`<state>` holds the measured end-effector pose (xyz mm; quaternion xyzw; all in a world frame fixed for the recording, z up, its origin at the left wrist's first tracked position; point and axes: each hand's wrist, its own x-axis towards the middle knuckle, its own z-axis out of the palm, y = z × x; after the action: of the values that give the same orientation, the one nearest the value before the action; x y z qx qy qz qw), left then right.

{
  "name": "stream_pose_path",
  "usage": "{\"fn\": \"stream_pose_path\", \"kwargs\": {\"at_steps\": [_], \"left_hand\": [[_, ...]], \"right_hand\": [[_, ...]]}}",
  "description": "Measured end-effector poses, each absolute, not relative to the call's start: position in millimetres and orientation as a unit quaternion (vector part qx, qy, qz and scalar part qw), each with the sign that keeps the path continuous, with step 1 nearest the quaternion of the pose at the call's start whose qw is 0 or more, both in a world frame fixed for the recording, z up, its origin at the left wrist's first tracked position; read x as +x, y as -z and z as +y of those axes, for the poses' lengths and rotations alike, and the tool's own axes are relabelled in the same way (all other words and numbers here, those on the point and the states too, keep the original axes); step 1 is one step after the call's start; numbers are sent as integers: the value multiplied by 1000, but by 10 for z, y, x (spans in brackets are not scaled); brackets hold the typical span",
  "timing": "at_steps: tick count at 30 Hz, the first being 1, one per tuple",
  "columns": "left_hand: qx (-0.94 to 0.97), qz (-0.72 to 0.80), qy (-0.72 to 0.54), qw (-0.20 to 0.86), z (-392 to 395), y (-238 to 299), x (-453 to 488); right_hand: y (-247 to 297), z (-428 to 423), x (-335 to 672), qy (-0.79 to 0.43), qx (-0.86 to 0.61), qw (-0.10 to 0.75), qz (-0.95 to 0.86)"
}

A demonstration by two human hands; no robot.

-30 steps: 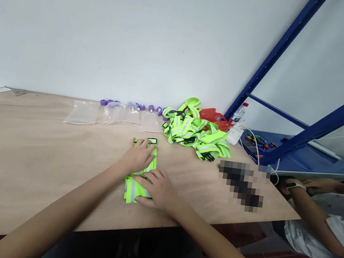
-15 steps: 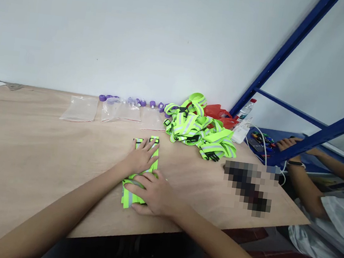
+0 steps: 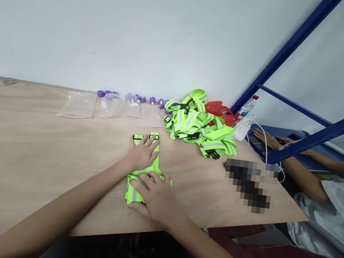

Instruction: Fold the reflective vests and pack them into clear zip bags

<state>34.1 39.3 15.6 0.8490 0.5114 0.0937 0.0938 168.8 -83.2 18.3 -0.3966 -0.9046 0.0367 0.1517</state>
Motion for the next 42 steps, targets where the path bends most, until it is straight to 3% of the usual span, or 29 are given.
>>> {"fn": "stream_pose_path", "kwargs": {"at_steps": [12,22,42], "left_hand": [[856,510,-42,67,412,-218,369],[854,514,-30,70,427,-224,370],[864,496,-39,75,380,-235,389]], "right_hand": [[-456,-994,1712,-122,-409,122,-896],[-400,-1130,1771,-153,-409,158,-886],[-407,-1195,1708,-89,-443,117,-885]]}}
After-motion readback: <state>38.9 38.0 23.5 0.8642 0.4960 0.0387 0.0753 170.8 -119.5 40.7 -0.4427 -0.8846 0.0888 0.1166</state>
